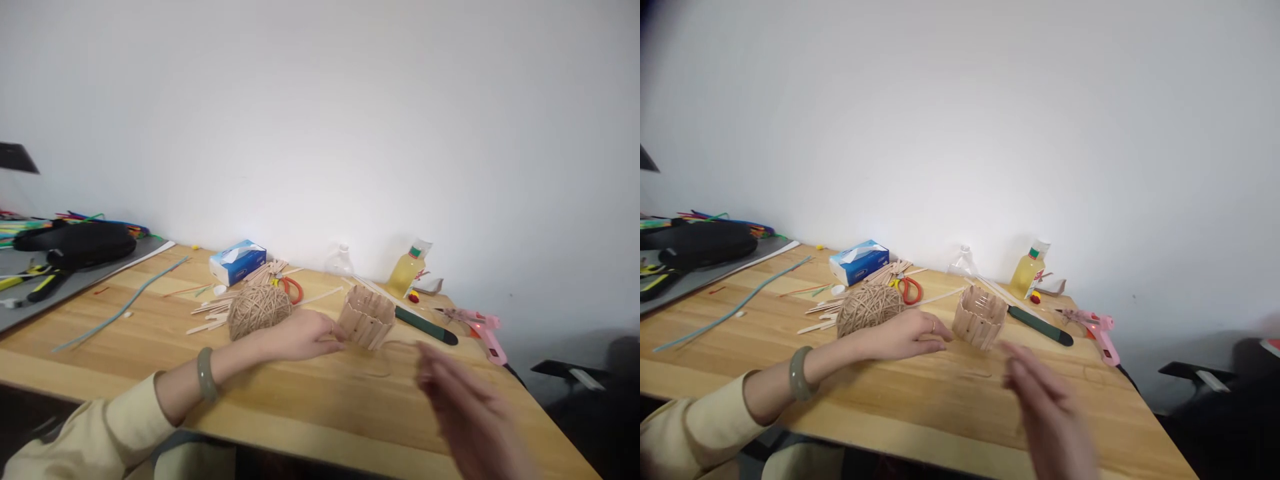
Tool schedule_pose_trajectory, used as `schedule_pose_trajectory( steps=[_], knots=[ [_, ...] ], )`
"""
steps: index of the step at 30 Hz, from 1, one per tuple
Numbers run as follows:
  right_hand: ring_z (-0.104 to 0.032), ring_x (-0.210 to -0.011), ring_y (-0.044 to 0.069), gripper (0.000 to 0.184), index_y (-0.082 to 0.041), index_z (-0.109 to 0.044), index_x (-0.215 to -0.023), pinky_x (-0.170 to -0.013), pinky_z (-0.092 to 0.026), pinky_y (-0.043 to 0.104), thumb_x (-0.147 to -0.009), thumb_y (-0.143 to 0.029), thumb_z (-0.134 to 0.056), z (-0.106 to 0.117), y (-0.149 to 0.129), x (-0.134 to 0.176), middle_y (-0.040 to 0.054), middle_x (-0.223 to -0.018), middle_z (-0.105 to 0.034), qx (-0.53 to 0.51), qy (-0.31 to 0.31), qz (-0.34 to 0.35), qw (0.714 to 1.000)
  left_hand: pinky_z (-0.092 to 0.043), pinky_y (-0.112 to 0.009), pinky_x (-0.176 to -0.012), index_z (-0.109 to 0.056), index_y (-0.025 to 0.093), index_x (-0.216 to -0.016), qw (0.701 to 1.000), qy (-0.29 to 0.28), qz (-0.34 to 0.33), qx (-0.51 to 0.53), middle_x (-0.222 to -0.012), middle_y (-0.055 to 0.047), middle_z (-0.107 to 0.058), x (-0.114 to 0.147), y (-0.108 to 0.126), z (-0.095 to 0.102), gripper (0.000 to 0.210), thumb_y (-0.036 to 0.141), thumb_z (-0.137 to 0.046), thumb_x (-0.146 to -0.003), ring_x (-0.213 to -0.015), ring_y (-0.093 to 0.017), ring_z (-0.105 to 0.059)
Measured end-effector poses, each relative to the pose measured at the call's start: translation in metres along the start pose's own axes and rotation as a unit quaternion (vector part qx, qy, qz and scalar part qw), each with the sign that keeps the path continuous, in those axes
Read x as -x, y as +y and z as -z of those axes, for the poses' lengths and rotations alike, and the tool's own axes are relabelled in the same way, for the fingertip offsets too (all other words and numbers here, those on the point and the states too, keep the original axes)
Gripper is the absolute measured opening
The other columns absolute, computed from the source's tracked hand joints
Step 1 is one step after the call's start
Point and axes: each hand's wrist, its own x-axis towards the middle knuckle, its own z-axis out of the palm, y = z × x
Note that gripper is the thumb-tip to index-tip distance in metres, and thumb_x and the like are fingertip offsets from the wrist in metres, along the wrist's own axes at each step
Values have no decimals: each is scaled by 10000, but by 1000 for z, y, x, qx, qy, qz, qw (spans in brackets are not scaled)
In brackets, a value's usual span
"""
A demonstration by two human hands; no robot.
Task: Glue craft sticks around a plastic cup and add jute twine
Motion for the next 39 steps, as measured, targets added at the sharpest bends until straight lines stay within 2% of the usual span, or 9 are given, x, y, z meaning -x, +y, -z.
schedule_pose_trajectory(
  steps=[5,9,12,15,18,21,24,32,39],
  knots=[
    [-560,-594,95,367,-218,-749,-800,-541,-455,195,-480,-379,-832,-80,30,-6,12,-651,-660,-106,-98,-123,982,-467,-289,-782,-593,126,-1112,953,56,82,286,-996,-93,-692,-2,-9,-19,339,308,-477,-850,-883,-183,-630],
    [-589,-596,112,309,-231,-717,-819,-579,-485,229,-558,-382,-788,-88,47,-10,1,-686,-683,-53,-45,-24,997,-460,-282,-763,-588,102,-1023,864,179,157,445,-956,-103,-677,7,3,-27,315,320,-493,-816,-818,-165,-629],
    [-625,-652,171,273,-215,-706,-788,-640,-506,305,-597,-408,-740,-78,50,-10,32,-715,-702,76,25,98,992,-462,-277,-677,-590,117,-946,807,149,183,541,-797,-79,-682,15,15,-23,375,439,-434,-835,-672,-153,-643],
    [-625,-656,190,318,-208,-722,-823,-670,-495,334,-585,-419,-728,-65,44,-11,45,-731,-701,174,68,152,971,-395,-224,-494,-603,110,-833,821,97,207,523,-623,-30,-637,21,17,-18,384,475,-599,-717,-451,-105,-552],
    [-587,-567,166,313,-191,-737,-741,-588,-477,301,-536,-426,-766,-57,37,-12,26,-599,-651,171,-44,36,984,-252,-191,-408,-630,104,-723,848,143,209,466,-506,14,-567,22,13,-18,347,448,-586,-726,-357,-41,-352],
    [-481,-461,88,282,-172,-727,-625,-474,-409,219,-532,-429,-796,-57,36,-7,0,-492,-560,39,-205,-117,971,-285,-197,-460,-644,114,-692,853,209,195,437,-428,45,-500,19,11,-22,299,400,-569,-737,-398,-57,-361],
    [-412,-446,44,292,-188,-746,-719,-437,-353,165,-551,-421,-804,-63,41,3,-26,-481,-500,-122,-224,-149,955,-348,-213,-519,-621,129,-697,830,270,192,448,-439,47,-519,17,16,-32,197,326,-624,-686,-453,-90,-462],
    [-592,-555,113,253,-264,-689,-1032,-557,-527,243,-790,-309,-628,-72,62,13,13,-695,-666,61,-136,153,977,-442,-237,-637,-702,161,-759,857,389,140,308,-667,-29,-662,36,35,-55,123,235,-604,-757,-638,-136,-585],
    [-661,-784,168,420,-229,-543,-1228,-679,-553,265,-844,-72,-483,-64,65,17,71,-877,-703,339,-123,488,795,-463,-242,-652,-719,162,-654,859,344,178,334,-685,-48,-686,39,38,-57,56,195,-675,-666,-667,-157,-608]
  ],
)
